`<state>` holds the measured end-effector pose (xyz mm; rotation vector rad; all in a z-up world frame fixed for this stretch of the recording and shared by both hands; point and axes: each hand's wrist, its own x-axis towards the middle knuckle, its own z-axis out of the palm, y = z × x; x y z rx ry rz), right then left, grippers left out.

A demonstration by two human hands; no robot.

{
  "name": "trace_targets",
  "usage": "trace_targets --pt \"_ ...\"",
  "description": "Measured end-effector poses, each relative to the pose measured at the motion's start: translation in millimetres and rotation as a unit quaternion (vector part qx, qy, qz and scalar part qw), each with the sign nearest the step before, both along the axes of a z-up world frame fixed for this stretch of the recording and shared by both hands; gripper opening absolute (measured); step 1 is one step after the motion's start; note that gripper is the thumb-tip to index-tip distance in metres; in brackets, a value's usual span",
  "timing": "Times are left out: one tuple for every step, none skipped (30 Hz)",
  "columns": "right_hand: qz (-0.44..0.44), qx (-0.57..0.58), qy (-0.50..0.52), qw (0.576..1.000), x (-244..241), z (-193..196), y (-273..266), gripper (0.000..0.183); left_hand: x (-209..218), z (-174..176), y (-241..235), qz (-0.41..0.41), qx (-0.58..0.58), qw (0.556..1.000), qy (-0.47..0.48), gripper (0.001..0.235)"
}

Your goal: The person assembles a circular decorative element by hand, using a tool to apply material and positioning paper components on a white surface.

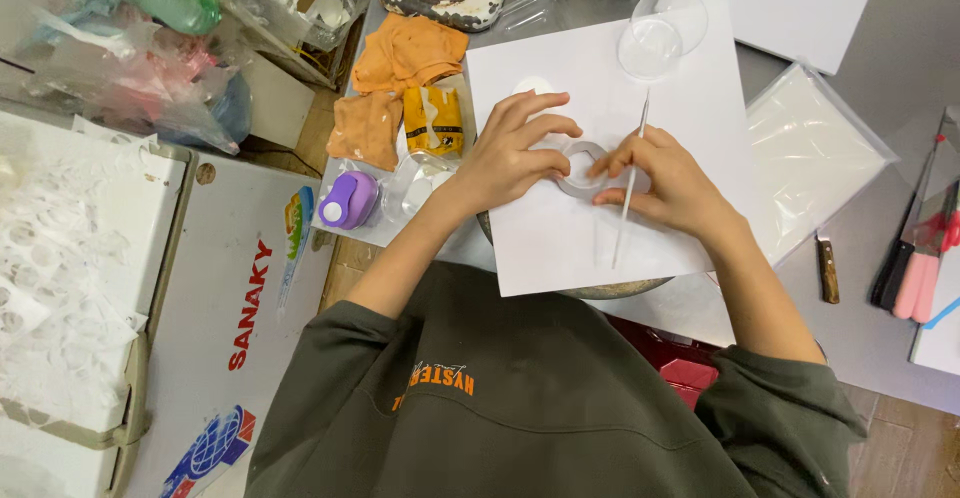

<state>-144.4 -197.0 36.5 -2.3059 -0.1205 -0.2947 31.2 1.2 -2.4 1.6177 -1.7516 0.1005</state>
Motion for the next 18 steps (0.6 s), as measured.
trace_targets --pt "0.026 0.037 -0.021 0.999 0 11 -5 0.029 1 4 0 -0.005 0.006 1.000 0.023 0.011" --pt "0.052 0.073 -0.042 0.995 -1 21 -12 0.033 1 8 -1 -0.009 0.004 1.000 0.022 0.011" --pt "0.031 0.070 -0.055 0.996 -2 32 -21 0.030 2 12 -1 -0.012 0.022 0.999 0.032 0.012" --pt "0.010 0.067 -0.068 0.995 -2 41 -32 0.030 3 15 -2 -0.015 0.039 0.998 0.042 0.012" --pt "-0.048 0.071 -0.078 0.993 1 46 -44 0.030 2 17 -2 -0.017 0.037 0.998 0.040 0.012" --pt "-0.106 0.075 -0.089 0.988 5 49 -57 0.034 2 19 -3 -0.019 0.047 0.998 0.047 0.013" --pt "-0.136 0.029 -0.110 0.984 9 52 -70 0.027 2 21 -3 -0.020 0.057 0.997 0.054 0.013" --pt "-0.164 -0.016 -0.131 0.978 14 53 -84 0.021 3 22 -3 -0.022 0.054 0.997 0.052 0.013" --pt "-0.166 -0.018 -0.132 0.977 25 50 -95 0.021 3 23 -2 -0.018 0.052 0.997 0.059 0.014" --pt "-0.187 -0.019 -0.092 0.978 37 44 -105 0.019 3 23 -1 -0.015 0.049 0.996 0.066 0.015" --pt "-0.207 -0.021 -0.051 0.977 48 38 -112 0.020 2 23 0 -0.017 0.047 0.997 0.064 0.015" --pt "-0.208 -0.024 -0.054 0.976 58 30 -115 0.020 -1 22 1 -0.006 0.037 0.996 0.078 0.016" --pt "-0.200 -0.089 -0.048 0.974 69 20 -116 0.020 -4 21 4 0.006 0.027 0.995 0.093 0.018" --pt "-0.192 -0.154 -0.042 0.968 75 12 -116 0.020 -10 19 5 0.005 0.025 0.995 0.092 0.018" --pt "-0.191 -0.156 -0.043 0.968 79 4 -115 0.020 -18 16 5 0.029 0.021 0.994 0.101 0.017" --pt "-0.181 -0.186 -0.055 0.964 82 -2 -114 0.018 -25 13 4 0.053 0.017 0.992 0.110 0.016" --pt "-0.170 -0.214 -0.066 0.960 83 -7 -113 0.017 -31 10 4 0.054 0.017 0.992 0.110 0.016" --pt "-0.168 -0.214 -0.066 0.960 82 -7 -114 0.017 -38 8 3 0.063 0.008 0.992 0.113 0.018"
